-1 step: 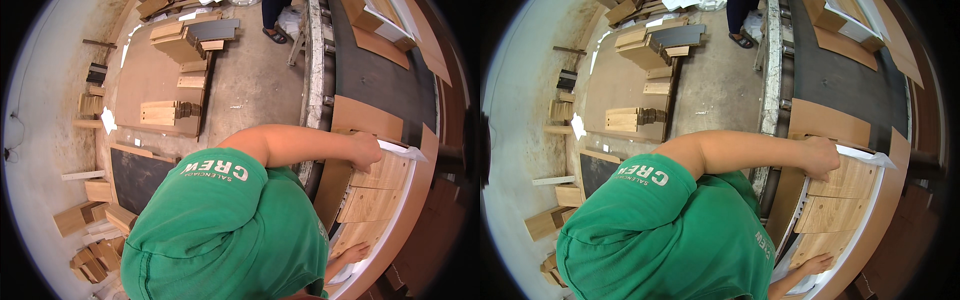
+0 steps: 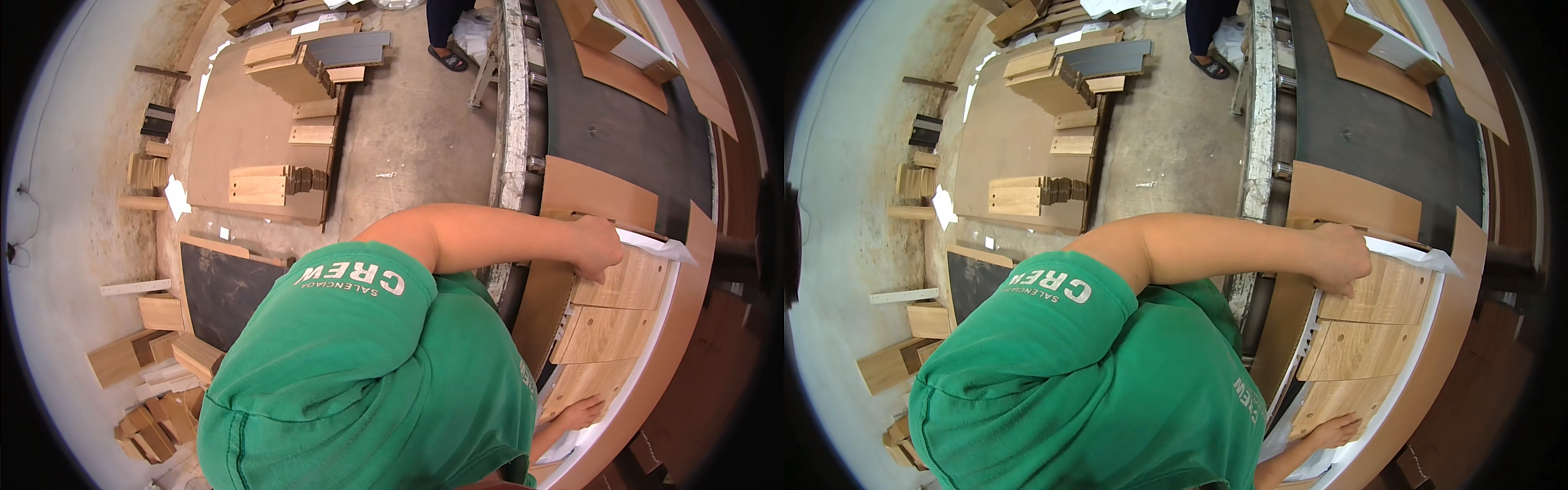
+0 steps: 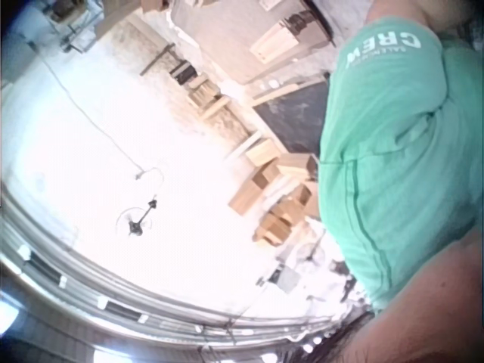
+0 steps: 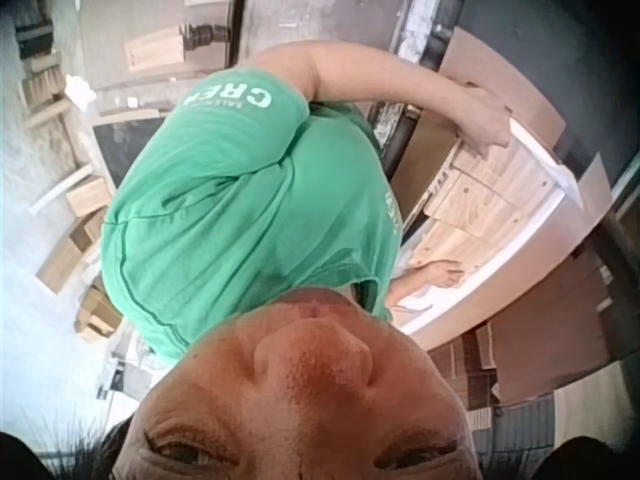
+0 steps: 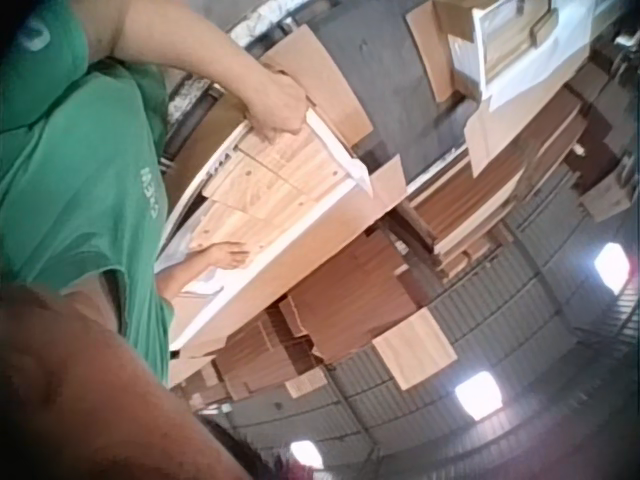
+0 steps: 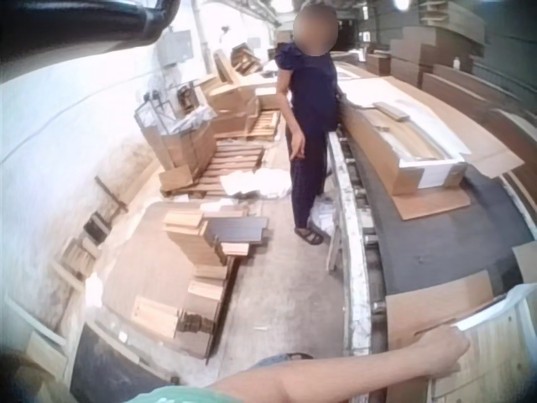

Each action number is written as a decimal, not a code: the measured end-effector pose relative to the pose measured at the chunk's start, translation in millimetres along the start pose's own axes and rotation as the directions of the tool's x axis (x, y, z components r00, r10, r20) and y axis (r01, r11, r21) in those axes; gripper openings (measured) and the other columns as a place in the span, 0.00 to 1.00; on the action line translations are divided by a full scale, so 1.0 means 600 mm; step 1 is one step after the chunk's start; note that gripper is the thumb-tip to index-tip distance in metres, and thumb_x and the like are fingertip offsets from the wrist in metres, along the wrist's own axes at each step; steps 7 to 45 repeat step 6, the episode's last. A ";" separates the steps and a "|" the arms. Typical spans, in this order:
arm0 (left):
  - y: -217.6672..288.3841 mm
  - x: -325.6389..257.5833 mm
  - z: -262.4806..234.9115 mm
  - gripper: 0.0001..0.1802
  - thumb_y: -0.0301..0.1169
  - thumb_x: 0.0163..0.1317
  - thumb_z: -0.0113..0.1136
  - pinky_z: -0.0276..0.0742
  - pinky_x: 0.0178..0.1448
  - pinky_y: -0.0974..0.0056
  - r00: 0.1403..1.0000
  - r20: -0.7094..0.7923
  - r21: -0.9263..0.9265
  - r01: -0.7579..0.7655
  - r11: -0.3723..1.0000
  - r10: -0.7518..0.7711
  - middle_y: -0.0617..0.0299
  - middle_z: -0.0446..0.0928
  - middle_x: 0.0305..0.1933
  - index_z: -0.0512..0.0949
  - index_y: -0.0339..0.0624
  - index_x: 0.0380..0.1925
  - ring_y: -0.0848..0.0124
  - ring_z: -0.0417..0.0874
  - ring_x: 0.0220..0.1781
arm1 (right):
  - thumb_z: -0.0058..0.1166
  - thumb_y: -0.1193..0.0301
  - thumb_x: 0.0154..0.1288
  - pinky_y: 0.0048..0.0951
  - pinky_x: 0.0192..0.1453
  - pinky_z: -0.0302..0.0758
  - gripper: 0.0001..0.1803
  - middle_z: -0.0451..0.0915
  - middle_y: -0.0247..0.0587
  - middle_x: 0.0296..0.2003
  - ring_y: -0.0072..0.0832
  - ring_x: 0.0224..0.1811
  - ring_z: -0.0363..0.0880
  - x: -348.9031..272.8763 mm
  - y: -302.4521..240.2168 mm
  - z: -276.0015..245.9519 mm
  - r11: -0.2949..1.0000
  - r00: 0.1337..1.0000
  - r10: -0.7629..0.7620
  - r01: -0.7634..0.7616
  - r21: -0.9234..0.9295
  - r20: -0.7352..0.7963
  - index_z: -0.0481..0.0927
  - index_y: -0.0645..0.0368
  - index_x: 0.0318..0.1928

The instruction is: The person places foam inserts and wooden panels into a cardboard box on a conveyor line, then covers the items with protective sheets and adds further panels and foam.

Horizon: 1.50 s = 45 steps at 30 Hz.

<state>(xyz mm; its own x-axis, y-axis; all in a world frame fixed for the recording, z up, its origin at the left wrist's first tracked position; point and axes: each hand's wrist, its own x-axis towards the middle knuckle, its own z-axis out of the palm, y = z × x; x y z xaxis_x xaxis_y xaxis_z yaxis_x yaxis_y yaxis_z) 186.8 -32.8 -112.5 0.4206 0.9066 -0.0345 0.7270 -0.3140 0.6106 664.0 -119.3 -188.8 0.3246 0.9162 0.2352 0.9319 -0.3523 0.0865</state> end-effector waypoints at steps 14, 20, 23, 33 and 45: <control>0.002 0.000 0.003 0.20 0.47 0.50 0.64 0.78 0.42 0.55 1.000 0.028 0.023 0.003 1.000 -0.004 0.52 0.81 0.33 0.82 0.38 0.28 0.55 0.81 0.40 | 0.30 0.46 0.70 0.44 0.65 0.59 0.33 0.69 0.53 0.58 0.48 0.61 0.64 -0.001 -0.007 0.004 0.999 0.999 0.043 -0.043 0.009 0.001 0.67 0.58 0.61; 0.002 0.000 0.003 0.20 0.47 0.50 0.64 0.78 0.42 0.55 1.000 0.028 0.023 0.003 1.000 -0.004 0.52 0.81 0.33 0.82 0.38 0.28 0.55 0.81 0.40 | 0.30 0.46 0.70 0.44 0.65 0.59 0.33 0.69 0.53 0.58 0.48 0.61 0.64 -0.001 -0.007 0.004 0.999 0.999 0.043 -0.043 0.009 0.001 0.67 0.58 0.61; 0.002 0.000 0.003 0.20 0.47 0.50 0.64 0.78 0.42 0.55 1.000 0.028 0.023 0.003 1.000 -0.004 0.52 0.81 0.33 0.82 0.38 0.28 0.55 0.81 0.40 | 0.30 0.46 0.70 0.44 0.65 0.59 0.33 0.69 0.53 0.58 0.48 0.61 0.64 -0.001 -0.007 0.004 0.999 0.999 0.043 -0.043 0.009 0.001 0.67 0.58 0.61; 0.002 0.000 0.003 0.20 0.47 0.50 0.64 0.78 0.42 0.55 1.000 0.028 0.023 0.003 1.000 -0.004 0.52 0.81 0.33 0.82 0.38 0.28 0.55 0.81 0.40 | 0.30 0.46 0.70 0.44 0.65 0.59 0.33 0.69 0.53 0.58 0.48 0.61 0.64 -0.001 -0.007 0.004 0.999 0.999 0.043 -0.043 0.009 0.001 0.67 0.58 0.61; 0.002 0.000 0.003 0.20 0.47 0.50 0.64 0.78 0.42 0.55 1.000 0.028 0.023 0.003 1.000 -0.004 0.52 0.81 0.33 0.82 0.38 0.28 0.55 0.81 0.40 | 0.30 0.46 0.70 0.44 0.65 0.59 0.33 0.69 0.53 0.58 0.48 0.61 0.64 -0.001 -0.007 0.004 0.999 0.999 0.043 -0.043 0.009 0.001 0.67 0.58 0.61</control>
